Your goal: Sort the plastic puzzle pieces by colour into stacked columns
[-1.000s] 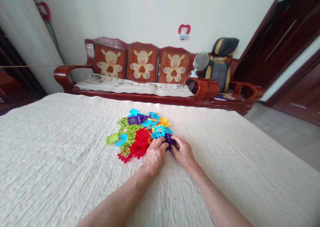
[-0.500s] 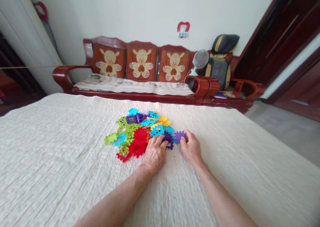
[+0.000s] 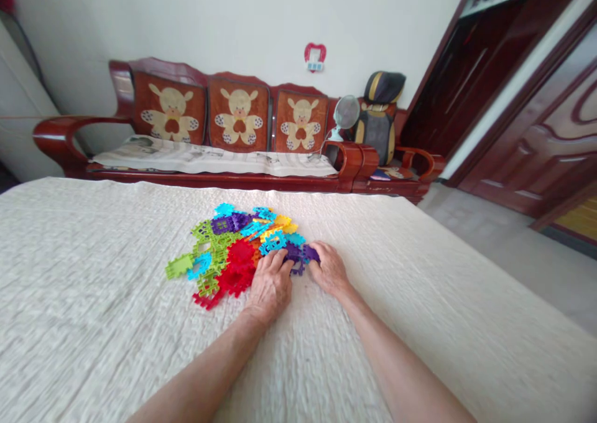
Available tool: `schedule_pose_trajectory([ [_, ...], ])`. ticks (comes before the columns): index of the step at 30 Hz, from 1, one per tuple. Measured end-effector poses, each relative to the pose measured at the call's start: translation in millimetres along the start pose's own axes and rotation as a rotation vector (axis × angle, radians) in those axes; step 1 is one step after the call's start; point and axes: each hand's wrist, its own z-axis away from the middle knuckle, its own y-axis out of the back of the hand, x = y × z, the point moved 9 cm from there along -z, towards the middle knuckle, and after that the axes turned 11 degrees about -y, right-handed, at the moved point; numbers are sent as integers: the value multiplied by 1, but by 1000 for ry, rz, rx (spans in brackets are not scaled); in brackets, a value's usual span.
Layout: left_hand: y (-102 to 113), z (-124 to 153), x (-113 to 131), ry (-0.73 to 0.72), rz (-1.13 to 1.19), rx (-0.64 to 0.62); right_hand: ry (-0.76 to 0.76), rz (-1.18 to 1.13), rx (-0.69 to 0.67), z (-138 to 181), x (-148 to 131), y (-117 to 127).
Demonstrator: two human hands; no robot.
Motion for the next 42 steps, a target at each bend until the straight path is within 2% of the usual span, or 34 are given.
schedule_pose_trajectory([
  [4, 0, 0, 1, -25, -33, 25, 89, -26, 4, 1, -4, 8],
  [7, -2, 2, 0, -32, -43, 33, 92, -22, 40, -15, 12, 20],
  [10, -5, 3, -1, -38, -52, 34, 9, 37, 100, -45, 46, 36],
  [13, -6, 3, -2, -44, -56, 39, -125, 69, 105, -71, 83, 45],
  [17, -5, 3, -1, -55, -50, 49, -236, 72, 156, -82, 106, 51],
  [21, -3, 2, 0, -68, -44, 65, -396, 148, 214, -77, 110, 51],
  [25, -2, 3, 0, -77, -52, 85, -446, 257, 193, -76, 106, 47],
  [33, -4, 6, -2, -87, -46, 85, -428, 228, 191, -81, 116, 47],
  [42, -5, 4, -1, -93, -56, 66, -445, 198, 301, -83, 143, 68],
])
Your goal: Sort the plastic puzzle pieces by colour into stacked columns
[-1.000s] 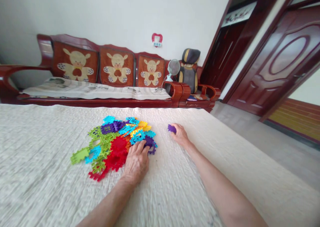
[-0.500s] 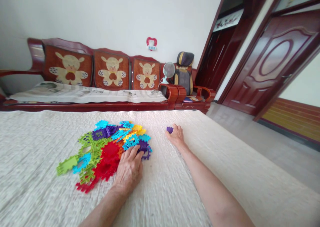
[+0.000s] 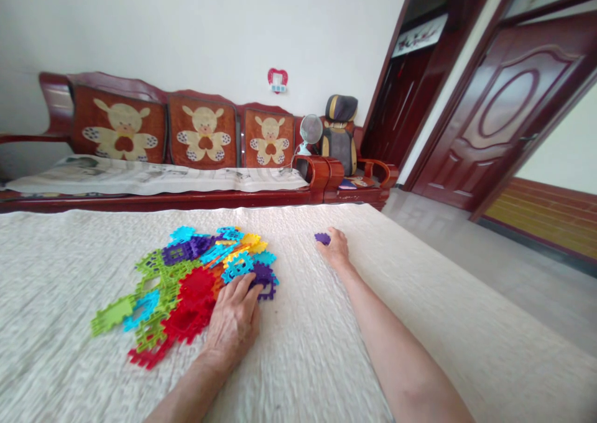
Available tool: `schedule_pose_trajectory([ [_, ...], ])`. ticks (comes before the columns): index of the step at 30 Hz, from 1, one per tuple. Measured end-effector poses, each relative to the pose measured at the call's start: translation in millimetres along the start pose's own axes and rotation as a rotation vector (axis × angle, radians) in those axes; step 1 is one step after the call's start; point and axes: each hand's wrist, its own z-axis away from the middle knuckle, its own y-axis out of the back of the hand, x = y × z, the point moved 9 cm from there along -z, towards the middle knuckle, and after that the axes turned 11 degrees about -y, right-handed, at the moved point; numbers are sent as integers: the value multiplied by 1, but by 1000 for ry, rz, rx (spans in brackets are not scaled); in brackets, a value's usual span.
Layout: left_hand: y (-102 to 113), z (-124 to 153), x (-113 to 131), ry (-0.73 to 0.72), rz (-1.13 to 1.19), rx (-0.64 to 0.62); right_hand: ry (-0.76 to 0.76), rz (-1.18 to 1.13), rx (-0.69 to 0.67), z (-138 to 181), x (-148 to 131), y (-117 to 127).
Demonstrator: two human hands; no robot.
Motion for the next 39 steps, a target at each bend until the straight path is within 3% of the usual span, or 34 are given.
schedule_pose_trajectory([
  [5, 1, 1, 0, -2, 6, 18, -83, 71, -10, 3, 3, 4],
  [12, 3, 0, 0, -8, -3, 26, -86, 112, -42, 4, 2, 4],
  [26, 1, 1, 0, -24, -3, 20, -216, 154, -22, -28, 23, 10],
  [39, 0, 1, 1, -29, -16, -8, -208, 219, 18, -28, 20, 8],
])
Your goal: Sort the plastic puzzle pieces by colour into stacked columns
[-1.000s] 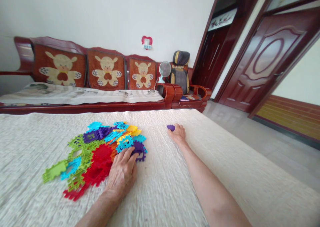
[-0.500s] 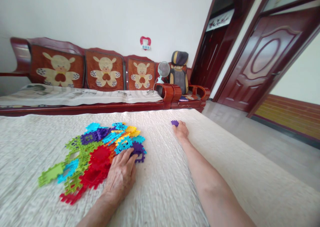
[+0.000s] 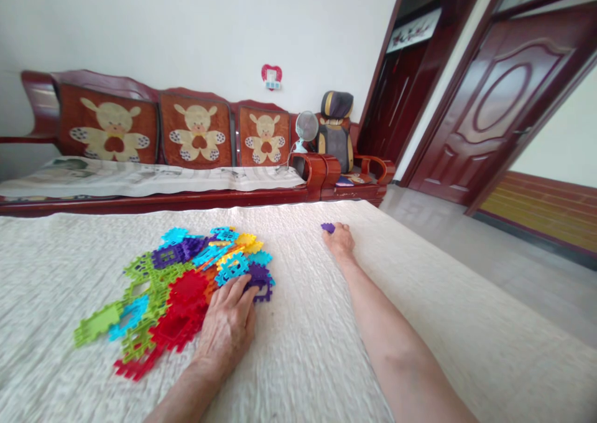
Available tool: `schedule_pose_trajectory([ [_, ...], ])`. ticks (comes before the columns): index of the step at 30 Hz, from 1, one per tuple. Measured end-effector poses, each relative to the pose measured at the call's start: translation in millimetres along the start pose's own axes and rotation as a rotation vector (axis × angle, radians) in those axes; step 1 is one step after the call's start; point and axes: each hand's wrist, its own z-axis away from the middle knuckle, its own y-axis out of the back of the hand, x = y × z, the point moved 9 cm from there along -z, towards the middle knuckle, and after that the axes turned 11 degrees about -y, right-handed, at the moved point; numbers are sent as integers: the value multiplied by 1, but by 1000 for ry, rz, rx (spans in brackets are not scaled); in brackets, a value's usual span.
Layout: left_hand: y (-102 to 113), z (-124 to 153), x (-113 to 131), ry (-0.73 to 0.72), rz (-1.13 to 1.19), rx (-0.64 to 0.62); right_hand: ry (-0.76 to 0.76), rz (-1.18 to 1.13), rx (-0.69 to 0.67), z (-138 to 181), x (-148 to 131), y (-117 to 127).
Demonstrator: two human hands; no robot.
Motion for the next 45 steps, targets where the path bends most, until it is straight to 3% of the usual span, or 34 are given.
schedule_pose_trajectory([
  [6, 1, 0, 1, -3, -7, 3, 30, 44, 18, 2, 1, 7],
  [15, 1, -1, 1, 35, 9, -39, 85, 27, -48, -7, 0, -8],
  [18, 3, -3, 1, 55, 23, -39, 115, -58, 17, -9, -2, -2],
  [20, 4, -3, 1, 62, 33, -41, 211, -193, 43, -3, -15, 6],
  [22, 4, -4, 2, 64, 43, -47, 351, -364, -87, 11, -39, 9],
  [25, 3, -4, 1, 75, 62, -56, 537, -561, -552, 55, -86, 2],
  [27, 2, -4, 0, 84, 75, -55, 649, -570, -831, 95, -112, 1],
  [31, 2, -3, 0, 90, 87, -48, 867, -359, -1047, 154, -133, 5],
  [36, 1, -3, 0, 107, 92, -66, 875, -141, -987, 168, -130, -3],
  [45, 1, -3, -1, 123, 115, -82, 867, -152, -814, 180, -139, -1],
])
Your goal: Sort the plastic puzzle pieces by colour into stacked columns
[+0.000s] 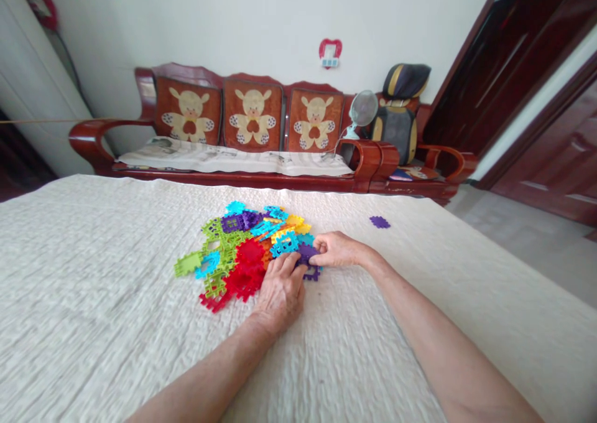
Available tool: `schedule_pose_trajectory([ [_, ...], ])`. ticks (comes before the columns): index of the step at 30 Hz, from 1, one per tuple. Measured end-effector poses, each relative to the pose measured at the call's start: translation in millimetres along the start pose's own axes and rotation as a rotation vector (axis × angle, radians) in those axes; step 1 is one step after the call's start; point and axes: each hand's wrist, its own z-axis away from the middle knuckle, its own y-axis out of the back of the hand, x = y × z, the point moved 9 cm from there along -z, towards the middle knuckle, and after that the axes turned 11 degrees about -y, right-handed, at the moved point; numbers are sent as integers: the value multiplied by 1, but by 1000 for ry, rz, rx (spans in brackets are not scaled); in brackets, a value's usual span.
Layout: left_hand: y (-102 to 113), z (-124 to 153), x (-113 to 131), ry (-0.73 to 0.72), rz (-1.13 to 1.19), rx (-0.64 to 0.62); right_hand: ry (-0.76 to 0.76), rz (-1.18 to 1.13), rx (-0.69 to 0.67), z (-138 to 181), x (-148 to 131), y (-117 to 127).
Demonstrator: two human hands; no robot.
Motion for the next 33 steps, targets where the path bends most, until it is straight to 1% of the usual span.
schedule_pose_trajectory([
  [2, 0, 0, 0, 8, 15, -9, 20, -48, -4, -1, -2, -1],
  [6, 1, -2, 0, 25, 39, -28, 80, -250, -114, -3, -9, -11],
  [8, 1, -2, 0, 27, 43, -27, 88, -315, -158, -3, -9, -14],
  [10, 2, -2, 0, 33, 38, -11, 71, -340, -163, -4, -2, -11],
  [12, 3, -1, -1, 36, 35, 9, 36, -354, -128, -2, 12, -2],
  [13, 3, -1, -1, 33, 35, 17, 19, -355, -77, 0, 20, 5],
  [14, 3, -1, -1, 28, 33, 22, 6, -345, 5, 4, 29, 15],
  [16, 3, -1, 0, 17, 24, 24, 5, -273, 243, 18, 46, 37],
  [18, 3, -1, 0, 11, 14, 23, 50, -141, 463, 39, 54, 52],
  [19, 3, -1, 0, 8, 14, 23, 82, -75, 520, 48, 55, 53],
  [20, 3, -1, 0, 6, 17, 24, 113, -26, 540, 55, 56, 50],
  [22, 2, -1, 0, 1, 24, 24, 157, 14, 517, 64, 59, 43],
  [25, 1, 0, 0, -10, 20, 25, 176, -1, 430, 68, 62, 35],
  [29, 1, 0, 0, -26, -6, 29, 155, -31, 210, 65, 60, 28],
  [30, 1, 0, 0, -30, -10, 28, 143, -32, 173, 65, 60, 28],
  [31, 1, 0, 0, -34, -12, 28, 132, -28, 152, 65, 58, 28],
  [33, 0, 1, 0, -39, -8, 30, 107, -18, 153, 66, 57, 29],
])
